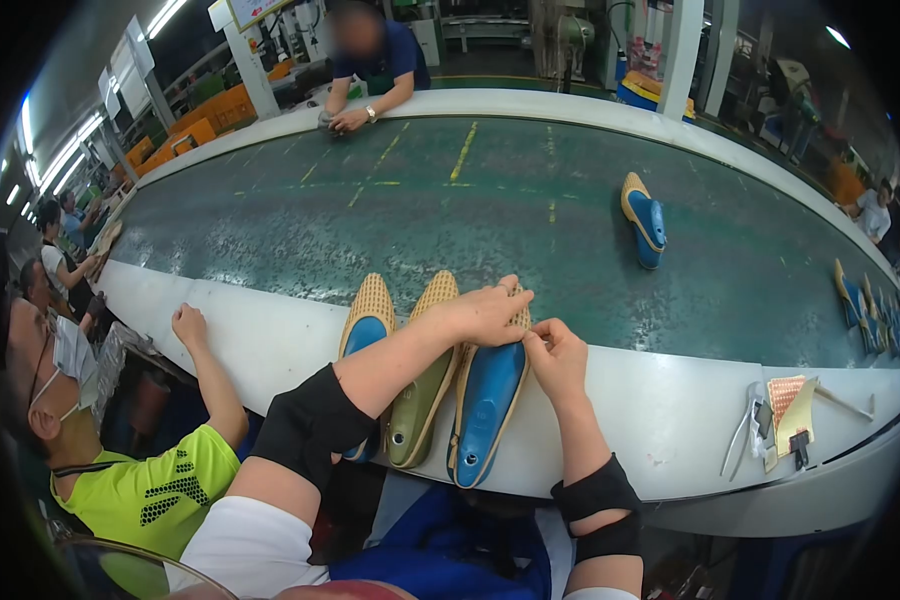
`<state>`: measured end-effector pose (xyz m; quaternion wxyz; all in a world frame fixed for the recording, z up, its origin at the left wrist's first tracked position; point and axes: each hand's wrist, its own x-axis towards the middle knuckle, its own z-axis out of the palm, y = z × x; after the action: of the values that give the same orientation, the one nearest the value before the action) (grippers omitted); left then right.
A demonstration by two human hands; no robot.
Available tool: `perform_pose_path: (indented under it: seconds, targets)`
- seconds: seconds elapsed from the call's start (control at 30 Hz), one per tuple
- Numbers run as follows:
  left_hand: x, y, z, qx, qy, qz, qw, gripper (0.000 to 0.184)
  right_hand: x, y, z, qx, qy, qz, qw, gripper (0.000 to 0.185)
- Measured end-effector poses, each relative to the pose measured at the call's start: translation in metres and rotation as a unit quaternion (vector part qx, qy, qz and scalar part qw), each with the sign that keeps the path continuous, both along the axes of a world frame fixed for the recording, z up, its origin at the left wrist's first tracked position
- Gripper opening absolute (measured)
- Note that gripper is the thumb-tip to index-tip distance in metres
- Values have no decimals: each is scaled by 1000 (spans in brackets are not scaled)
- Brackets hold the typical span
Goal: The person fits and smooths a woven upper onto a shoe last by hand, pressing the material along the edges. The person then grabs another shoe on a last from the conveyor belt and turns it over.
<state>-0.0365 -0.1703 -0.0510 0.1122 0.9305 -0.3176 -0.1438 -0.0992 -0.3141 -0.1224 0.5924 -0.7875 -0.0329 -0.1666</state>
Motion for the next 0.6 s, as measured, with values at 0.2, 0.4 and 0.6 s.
perform_pose_path:
  seconds: [0.2,0.4,0.6]
  targets:
    - [1,-1,1,0,2,-9,1000,65,3,-2,-3,-7,-15,-8,1000,13]
    - [3,0,0,-9,-9,-11,1000,67,5,-4,-8,10,-15,18,1000,10]
    - [2,0,2,-3,-1,-6,1000,66,4,-3,-2,4,-5,-5,1000,16]
